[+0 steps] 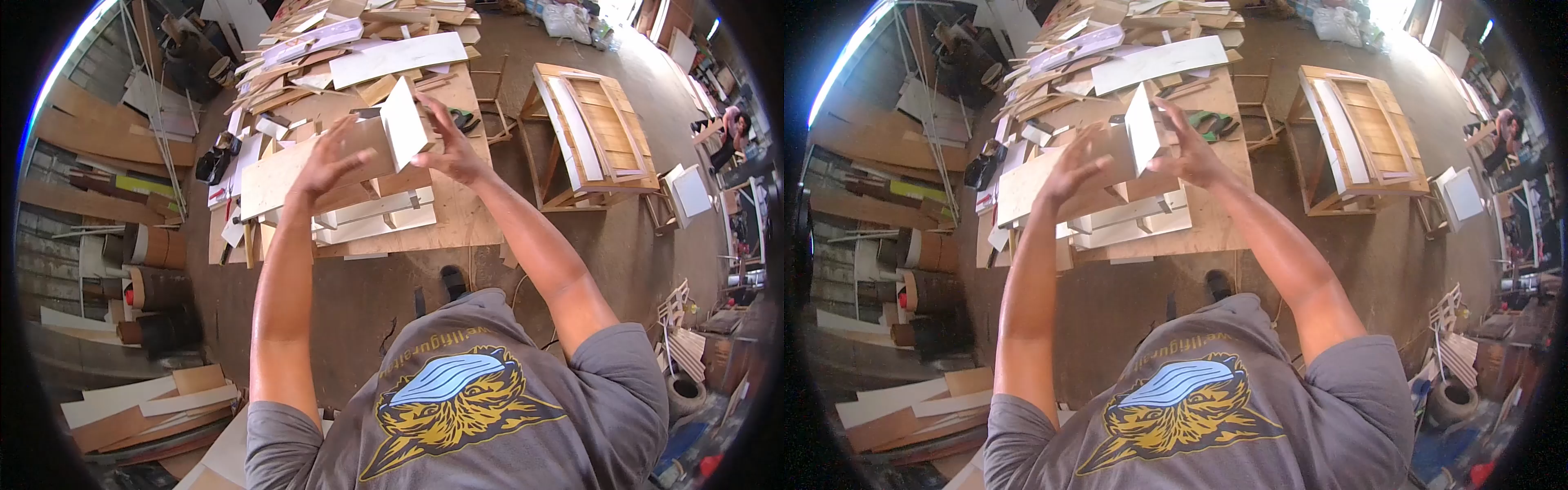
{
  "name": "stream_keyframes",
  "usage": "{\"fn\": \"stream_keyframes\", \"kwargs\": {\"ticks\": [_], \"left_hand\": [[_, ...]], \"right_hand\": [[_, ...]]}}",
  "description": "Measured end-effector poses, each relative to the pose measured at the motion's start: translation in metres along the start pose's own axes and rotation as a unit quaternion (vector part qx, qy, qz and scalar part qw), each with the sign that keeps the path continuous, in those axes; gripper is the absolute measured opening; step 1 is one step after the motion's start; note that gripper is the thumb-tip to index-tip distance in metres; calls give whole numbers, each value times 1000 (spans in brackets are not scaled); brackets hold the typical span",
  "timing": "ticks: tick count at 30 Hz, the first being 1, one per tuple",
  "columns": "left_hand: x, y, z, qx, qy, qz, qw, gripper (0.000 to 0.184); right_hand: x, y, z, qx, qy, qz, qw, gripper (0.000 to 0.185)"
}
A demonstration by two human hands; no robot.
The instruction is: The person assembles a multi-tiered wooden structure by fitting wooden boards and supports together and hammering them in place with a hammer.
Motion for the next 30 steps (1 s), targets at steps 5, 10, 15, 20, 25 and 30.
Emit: {"fn": "stream_keyframes", "kwargs": {"ticks": [5,10,15,20,25,30], "left_hand": [[-45,-78,-40,115,-125,348,922,85],[-68,-86,-80,178,-149,460,857,73],[-72,-86,-78,188,-155,456,856,72],[-62,-80,-70,167,-172,436,868,72],[-30,-33,-24,104,-141,442,880,79],[-6,9,23,60,-117,432,892,82]], "right_hand": [[18,-9,-11,43,22,138,989,93],[36,-3,-16,102,90,187,973,68],[58,-13,-14,234,208,317,895,47],[99,-51,-30,325,227,393,830,42],[178,-81,-64,360,321,332,811,38],[277,-76,-109,345,433,225,801,42]]}}
Point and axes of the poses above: each hand's wrist, its own z-axis towards the middle knuckle, its own y-axis out of the palm, x = y × z, the point moved 6 cm from there along z, towards the middle knuckle, and after that the axes turned 1 degree about x, right-handed, at the moved point
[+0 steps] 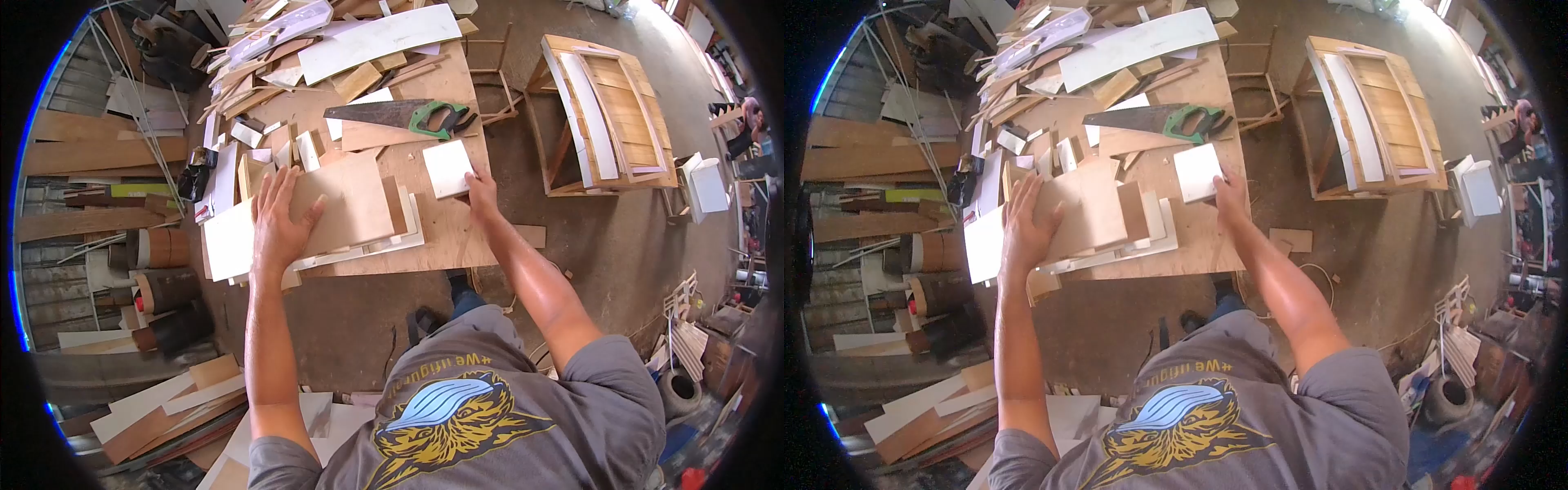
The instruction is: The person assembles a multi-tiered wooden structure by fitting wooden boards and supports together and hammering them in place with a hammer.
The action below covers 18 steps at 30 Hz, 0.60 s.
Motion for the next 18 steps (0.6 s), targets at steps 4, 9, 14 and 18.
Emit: {"fn": "stream_keyframes", "kwargs": {"ticks": [4,9,14,18], "left_hand": [[24,2,14,-13,15,-11,1000,76],[33,2,23,-10,34,-37,999,70],[30,4,30,0,45,-43,998,74],[25,7,34,-7,41,-57,997,79]], "right_hand": [[38,-6,30,-9,21,-25,999,45],[61,-6,64,-22,-158,-235,959,42],[-9,26,20,73,-356,-610,704,37],[28,51,26,-193,-162,-353,901,34]]}}
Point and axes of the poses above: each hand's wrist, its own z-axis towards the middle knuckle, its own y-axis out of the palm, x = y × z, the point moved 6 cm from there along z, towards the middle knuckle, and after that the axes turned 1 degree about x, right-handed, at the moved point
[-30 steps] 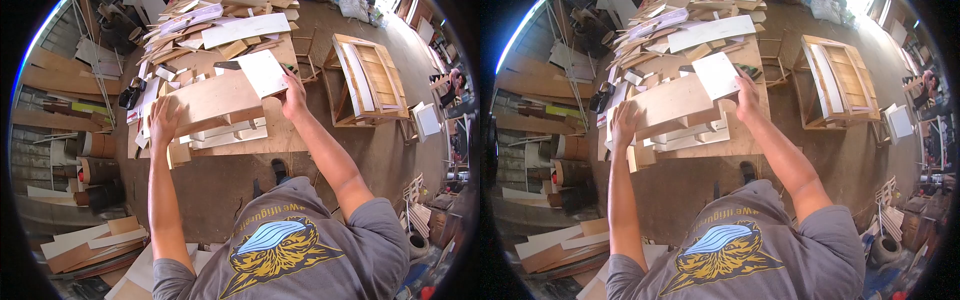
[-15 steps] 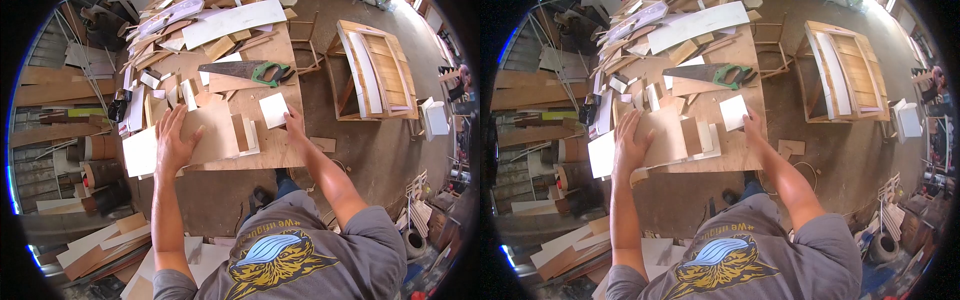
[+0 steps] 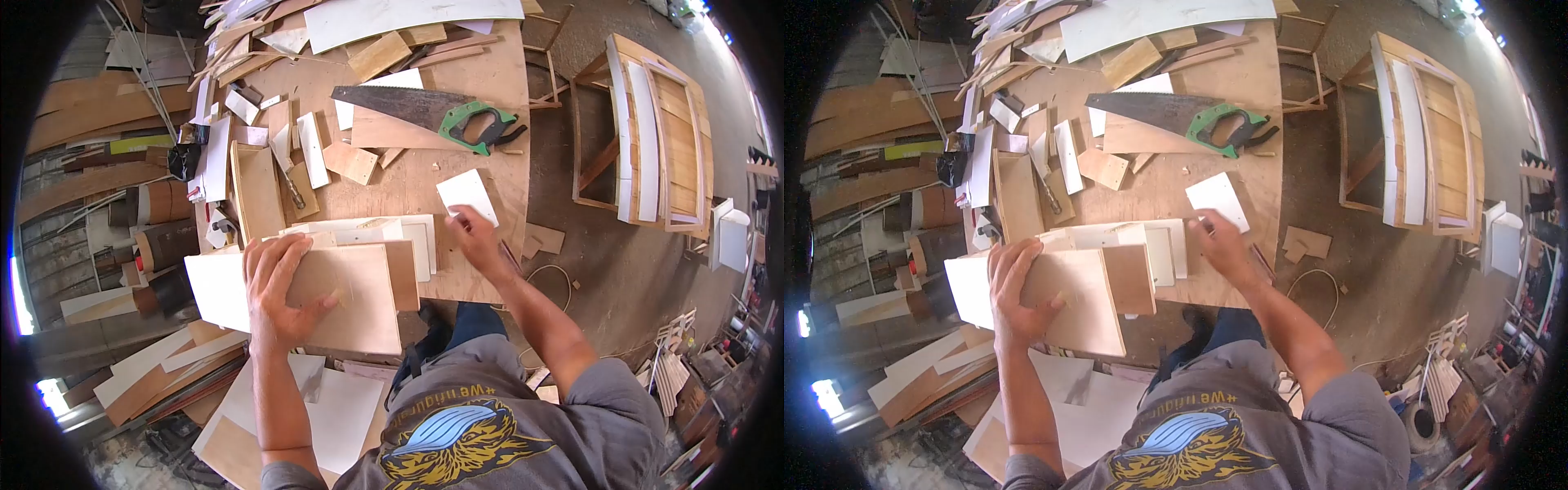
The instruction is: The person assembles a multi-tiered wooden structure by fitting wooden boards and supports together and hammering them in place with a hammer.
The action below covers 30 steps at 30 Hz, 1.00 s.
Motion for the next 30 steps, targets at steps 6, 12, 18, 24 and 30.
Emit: {"fn": "stream_keyframes", "kwargs": {"ticks": [6,12,18,24,30], "left_hand": [[-9,3,0,-4,2,-27,1000,79],[-14,6,-2,-8,-10,-27,1000,80],[-15,6,-5,-9,-14,-19,1000,83],[-15,6,-3,-4,-10,-25,1000,83],[-15,4,-4,-3,-7,-29,1000,83]], "right_hand": [[-31,51,-19,-157,84,230,957,38],[-28,58,-26,-177,120,242,946,44],[-15,73,-30,-170,109,269,942,44],[-23,72,-31,-162,126,287,936,42],[-21,73,-30,-131,92,263,951,39]]}}
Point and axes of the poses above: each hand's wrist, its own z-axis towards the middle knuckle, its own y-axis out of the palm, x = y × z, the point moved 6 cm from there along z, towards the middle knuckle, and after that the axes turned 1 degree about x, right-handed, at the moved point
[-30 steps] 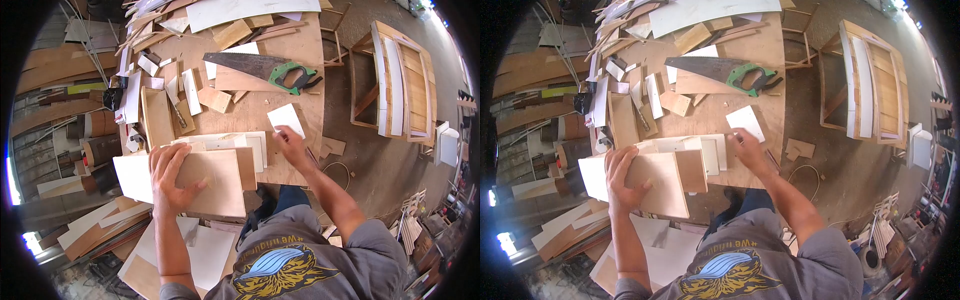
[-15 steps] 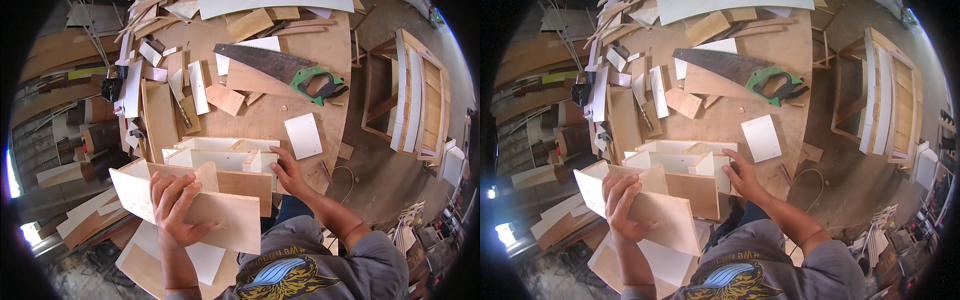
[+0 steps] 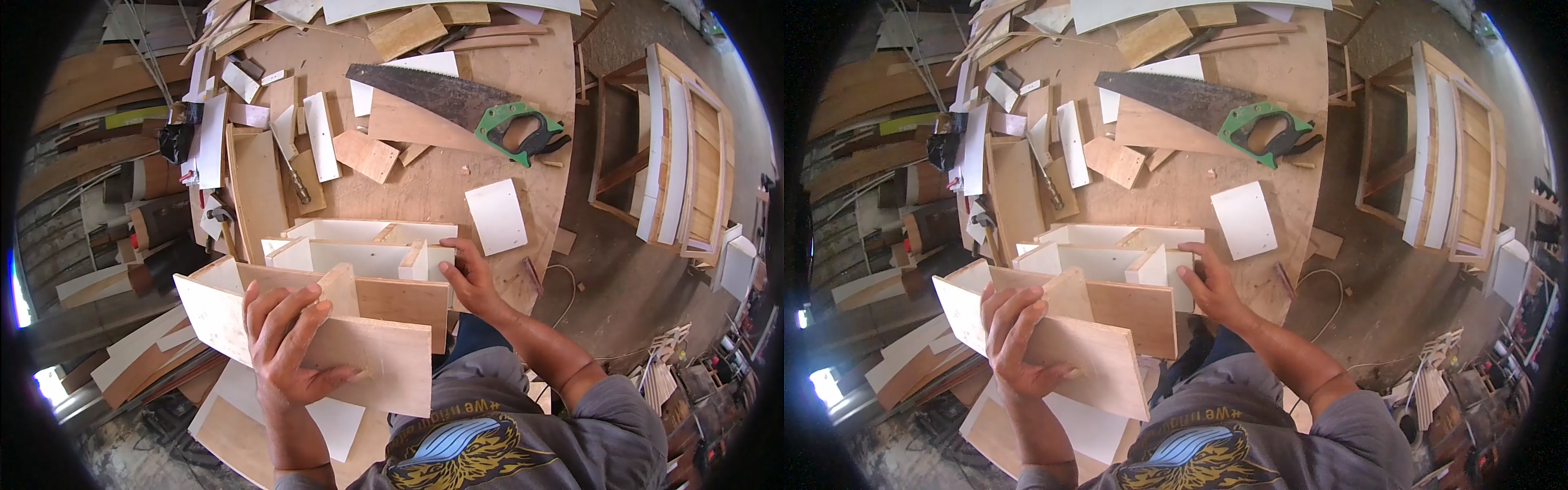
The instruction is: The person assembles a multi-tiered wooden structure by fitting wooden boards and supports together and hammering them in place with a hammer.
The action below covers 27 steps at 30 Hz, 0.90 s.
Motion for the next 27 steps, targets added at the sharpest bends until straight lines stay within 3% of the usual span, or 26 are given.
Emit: {"fn": "stream_keyframes", "kwargs": {"ticks": [11,14,17,21,23,24,27], "left_hand": [[1,-2,-3,5,25,-16,1000,84],[-8,-14,-13,70,5,-84,994,86],[-29,-35,-30,57,0,-17,998,91],[-73,-52,-68,14,-36,85,996,114],[-95,-62,-87,7,-57,100,993,114],[-105,-67,-96,27,-48,60,997,100],[-152,-78,-125,92,-95,51,990,84]], "right_hand": [[2,1,-7,-1,8,-19,1000,36],[-7,2,-5,9,-16,-35,999,35],[-17,1,-9,-4,-9,-59,998,35],[-7,-2,-8,26,-32,-63,997,36],[-3,-5,-13,44,-15,-63,997,41],[-4,-2,-20,54,-7,-41,998,42],[6,-8,-35,84,-4,-50,995,44]]}}
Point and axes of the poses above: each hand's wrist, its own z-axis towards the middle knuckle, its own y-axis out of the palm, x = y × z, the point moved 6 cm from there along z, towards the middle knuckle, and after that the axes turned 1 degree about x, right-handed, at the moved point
